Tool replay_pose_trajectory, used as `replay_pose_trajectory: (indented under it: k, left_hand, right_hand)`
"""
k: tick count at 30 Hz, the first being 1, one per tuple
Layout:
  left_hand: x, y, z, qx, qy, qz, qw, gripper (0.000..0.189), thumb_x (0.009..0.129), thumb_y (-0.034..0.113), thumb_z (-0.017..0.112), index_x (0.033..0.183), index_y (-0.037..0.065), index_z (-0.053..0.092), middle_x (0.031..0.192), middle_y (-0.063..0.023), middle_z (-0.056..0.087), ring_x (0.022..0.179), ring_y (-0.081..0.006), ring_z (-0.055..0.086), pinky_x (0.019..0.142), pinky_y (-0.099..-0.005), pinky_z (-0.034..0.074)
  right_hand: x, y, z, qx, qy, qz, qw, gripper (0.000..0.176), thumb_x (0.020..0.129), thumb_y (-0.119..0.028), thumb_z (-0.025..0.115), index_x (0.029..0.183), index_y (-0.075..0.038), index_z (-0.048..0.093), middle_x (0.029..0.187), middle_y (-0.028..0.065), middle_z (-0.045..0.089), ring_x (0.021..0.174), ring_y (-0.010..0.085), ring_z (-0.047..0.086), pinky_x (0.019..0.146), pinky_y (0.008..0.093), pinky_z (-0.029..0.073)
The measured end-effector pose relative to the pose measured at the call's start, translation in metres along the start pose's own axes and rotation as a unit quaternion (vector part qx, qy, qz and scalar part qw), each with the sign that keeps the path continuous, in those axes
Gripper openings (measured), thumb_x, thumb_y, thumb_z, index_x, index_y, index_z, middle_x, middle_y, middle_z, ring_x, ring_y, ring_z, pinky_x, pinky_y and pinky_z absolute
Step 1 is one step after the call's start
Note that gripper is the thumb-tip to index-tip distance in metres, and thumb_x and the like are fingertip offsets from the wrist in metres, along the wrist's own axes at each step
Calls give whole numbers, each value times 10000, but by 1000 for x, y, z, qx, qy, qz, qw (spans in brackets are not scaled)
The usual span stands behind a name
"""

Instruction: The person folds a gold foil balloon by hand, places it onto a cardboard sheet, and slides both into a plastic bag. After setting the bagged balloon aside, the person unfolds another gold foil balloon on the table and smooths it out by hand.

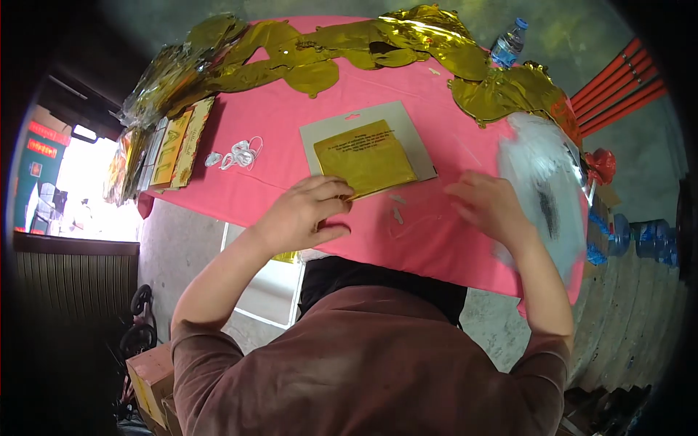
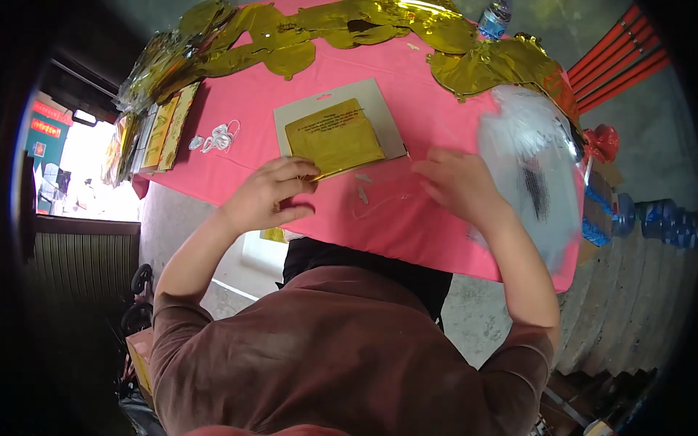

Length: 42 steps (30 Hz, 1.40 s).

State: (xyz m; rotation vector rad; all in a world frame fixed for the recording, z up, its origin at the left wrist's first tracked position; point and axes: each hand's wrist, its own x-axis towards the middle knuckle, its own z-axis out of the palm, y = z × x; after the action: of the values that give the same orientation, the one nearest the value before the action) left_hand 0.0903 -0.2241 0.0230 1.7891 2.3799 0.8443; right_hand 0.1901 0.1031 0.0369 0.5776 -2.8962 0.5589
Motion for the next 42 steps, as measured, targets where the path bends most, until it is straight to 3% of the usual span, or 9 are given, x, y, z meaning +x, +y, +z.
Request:
replay_pose_trajectory:
  k: [1, 6, 11, 20, 22, 30, 35, 40, 42]
  left_hand:
    - [-2, 1, 3, 2, 0, 0, 1000, 262, 732, 184, 738, 925, 40, 635, 1099, -108, 595, 1065, -294, 561, 885, -408, 467]
    - [-3, 15, 18, 145, 59, 12, 988, 163, 755, 88, 686, 886, 14, 623, 991, -103, 621, 984, -270, 604, 835, -358, 512]
    - [-1, 11, 22, 87, 90, -23, 992, 104, 754, 43, 662, 811, 7, 583, 953, -115, 621, 935, -274, 613, 780, -349, 520]
    - [0, 2, 11, -48, 76, -78, 993, 122, 746, 40, 669, 789, 24, 556, 892, -122, 620, 876, -295, 605, 729, -370, 499]
    - [3, 10, 12, -36, 80, -74, 993, 139, 743, 56, 684, 794, 24, 559, 872, -118, 613, 850, -300, 600, 724, -379, 493]
    - [7, 14, 31, 142, 158, -73, 975, 156, 734, 90, 716, 793, 14, 594, 785, -99, 586, 739, -289, 575, 648, -380, 487]
    - [-5, 13, 24, 46, 184, -158, 969, 114, 757, 68, 695, 735, 13, 598, 740, -103, 604, 717, -271, 595, 611, -351, 487]
    - [2, 9, 25, -56, 175, -263, 947, 121, 724, 48, 666, 670, 24, 560, 667, -109, 582, 646, -287, 587, 571, -381, 478]
    - [7, 10, 23, -38, 157, -299, 940, 130, 715, 57, 661, 671, 34, 541, 653, -99, 582, 624, -286, 589, 558, -386, 476]
  right_hand:
    - [4, 2, 4, -51, 7, -45, 998, 219, 735, -90, 644, 953, -98, 622, 863, 69, 585, 781, 293, 602, 656, 385, 500]
    - [13, 0, 6, -63, -70, -27, 995, 326, 737, -155, 651, 1055, -111, 593, 898, 73, 560, 796, 286, 608, 656, 402, 507]
    - [12, -1, 14, -26, -58, -19, 998, 408, 700, -183, 697, 1092, -134, 597, 934, 74, 558, 788, 285, 600, 644, 400, 502]
    - [33, 10, 33, 11, 61, -74, 995, 182, 736, -72, 661, 911, -79, 612, 844, 60, 574, 686, 254, 612, 574, 352, 501]
    - [36, 13, 35, 83, 46, -12, 995, 136, 746, -68, 649, 872, -57, 600, 821, 68, 604, 677, 245, 623, 584, 339, 498]
    - [41, 12, 25, 104, -16, 67, 992, 85, 793, -77, 625, 868, -44, 604, 752, 72, 626, 646, 191, 613, 597, 301, 486]
    - [44, 18, 32, 179, -13, 129, 975, 96, 788, -130, 618, 842, -52, 617, 708, 82, 638, 647, 206, 630, 612, 320, 490]
    - [57, 21, 38, 296, -7, 211, 932, 68, 802, -44, 624, 805, 14, 589, 687, -2, 580, 607, 58, 525, 538, 216, 432]
    - [60, 19, 38, 316, -12, 232, 920, 62, 800, -39, 626, 802, 11, 590, 684, -1, 578, 592, 54, 514, 525, 213, 423]
